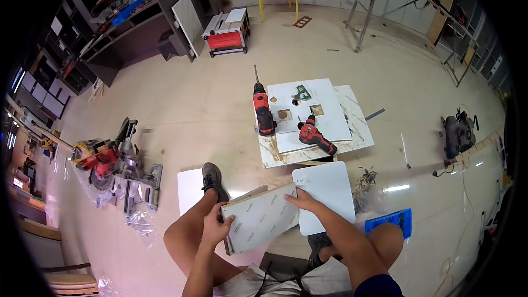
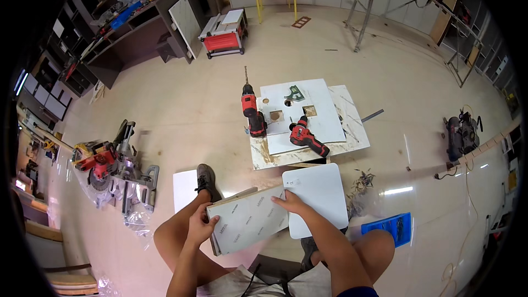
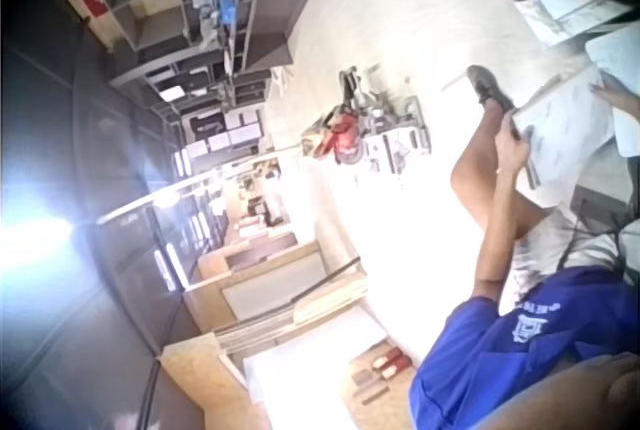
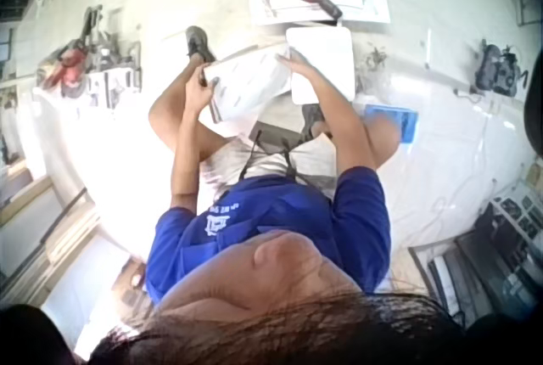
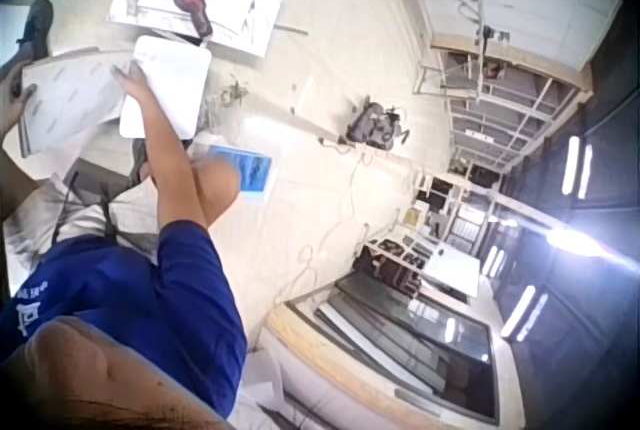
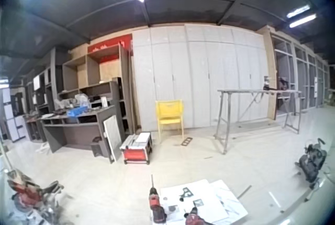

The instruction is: The person sits on the floor and assembles white rectangular panels using a cordless drill. They align panels, insert screws, and tighten them, then stack the finished units.

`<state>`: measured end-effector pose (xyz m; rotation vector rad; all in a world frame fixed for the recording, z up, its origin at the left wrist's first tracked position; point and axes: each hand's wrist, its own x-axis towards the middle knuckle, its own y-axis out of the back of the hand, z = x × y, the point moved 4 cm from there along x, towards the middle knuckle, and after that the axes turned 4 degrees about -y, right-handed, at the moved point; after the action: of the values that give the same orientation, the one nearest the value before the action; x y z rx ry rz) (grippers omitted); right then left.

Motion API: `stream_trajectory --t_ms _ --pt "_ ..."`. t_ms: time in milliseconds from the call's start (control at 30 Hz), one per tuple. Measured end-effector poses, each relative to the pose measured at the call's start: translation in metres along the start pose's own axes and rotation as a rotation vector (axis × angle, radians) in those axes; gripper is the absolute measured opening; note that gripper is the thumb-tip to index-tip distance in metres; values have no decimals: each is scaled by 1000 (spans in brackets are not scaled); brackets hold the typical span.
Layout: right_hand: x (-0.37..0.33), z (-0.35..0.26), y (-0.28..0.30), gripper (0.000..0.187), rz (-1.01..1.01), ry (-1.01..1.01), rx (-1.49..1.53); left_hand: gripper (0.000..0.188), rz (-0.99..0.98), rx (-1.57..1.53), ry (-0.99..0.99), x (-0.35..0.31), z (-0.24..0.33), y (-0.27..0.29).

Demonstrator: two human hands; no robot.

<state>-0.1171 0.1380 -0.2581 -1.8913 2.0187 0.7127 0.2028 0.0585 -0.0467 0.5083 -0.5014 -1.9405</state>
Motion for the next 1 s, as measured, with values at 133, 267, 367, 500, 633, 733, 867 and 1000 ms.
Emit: stream_trajectory --t_ms 133,267,367,500,633,733,867,1000 --pt "0 5 -4 80 86 46 40 44 -19 -60 23 6 -12 2" --pt "-2 -23 -21 63 243 74 20 43 47 -242 47 3 -46 11" --pt "-4 -28 -14 66 279 -6 -55 46 -4 -173 126 8 -57 2" --pt "-21 -9 20 67 323 -37 -23 48 -56 -101 201 23 -62 -36" --pt "-41 42 73 70 401 -118 -35 47 -139 -133 157 44 -86 -109" --pt "-57 32 90 73 491 -167 -177 51 -135 -112 155 44 -95 -138" --pt "-70 39 118 74 515 -202 -211 54 -204 -173 218 47 -96 -174" --pt "-76 32 120 72 507 -236 -210 52 -196 -118 239 52 -92 -181"
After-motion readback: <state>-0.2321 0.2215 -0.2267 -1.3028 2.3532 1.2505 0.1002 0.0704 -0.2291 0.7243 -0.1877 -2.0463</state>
